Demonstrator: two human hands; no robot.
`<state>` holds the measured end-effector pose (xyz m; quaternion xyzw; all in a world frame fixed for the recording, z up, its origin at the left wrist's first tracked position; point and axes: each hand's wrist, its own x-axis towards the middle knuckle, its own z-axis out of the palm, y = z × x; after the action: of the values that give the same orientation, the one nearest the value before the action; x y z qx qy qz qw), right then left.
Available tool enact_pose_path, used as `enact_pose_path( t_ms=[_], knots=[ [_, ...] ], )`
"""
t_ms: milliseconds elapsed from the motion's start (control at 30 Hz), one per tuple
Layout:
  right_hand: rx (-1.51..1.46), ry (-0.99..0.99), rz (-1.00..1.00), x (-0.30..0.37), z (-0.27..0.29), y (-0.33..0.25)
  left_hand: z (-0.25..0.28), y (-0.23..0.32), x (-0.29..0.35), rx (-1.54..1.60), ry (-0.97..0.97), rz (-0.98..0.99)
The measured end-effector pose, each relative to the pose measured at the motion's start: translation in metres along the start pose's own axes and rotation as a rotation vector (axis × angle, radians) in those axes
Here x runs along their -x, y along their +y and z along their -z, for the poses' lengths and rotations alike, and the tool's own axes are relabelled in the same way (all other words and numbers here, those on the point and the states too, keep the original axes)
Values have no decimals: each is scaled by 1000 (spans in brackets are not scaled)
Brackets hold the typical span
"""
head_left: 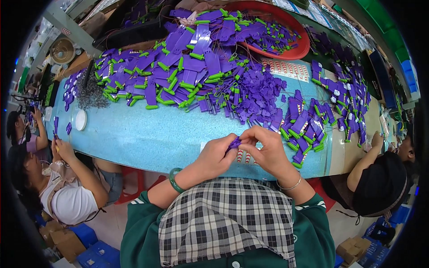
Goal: The person assembles toy components by picking up plastic parts, peeling striped stickers from a sheet, and applying the stickers onto the parts by hand.
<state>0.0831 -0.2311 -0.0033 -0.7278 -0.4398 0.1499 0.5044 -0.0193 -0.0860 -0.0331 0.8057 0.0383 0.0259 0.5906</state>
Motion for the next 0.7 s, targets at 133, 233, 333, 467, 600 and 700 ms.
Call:
enact_pose_path(
  t_ms=[133, 233, 333, 467, 600, 700],
  knots=[
    [93, 4, -10, 0, 2, -4, 2, 3, 2, -193, -22, -88],
    [126, -8, 23, -3, 1, -6, 2, -2, 4, -260, -20, -110],
    [68, -108, 20, -2, 1, 4, 2, -2, 6, -266, -23, -107],
    [11, -76, -70, 6, -8, 6, -2, -3, 8, -115, -45, -35],
    [-29, -47, -137, 10, -12, 11, -8, -5, 7, 85, -79, 76],
    [31, -81, -139, 8, -1, 18, -4, -5, -3, 31, -169, 86]
  ],
)
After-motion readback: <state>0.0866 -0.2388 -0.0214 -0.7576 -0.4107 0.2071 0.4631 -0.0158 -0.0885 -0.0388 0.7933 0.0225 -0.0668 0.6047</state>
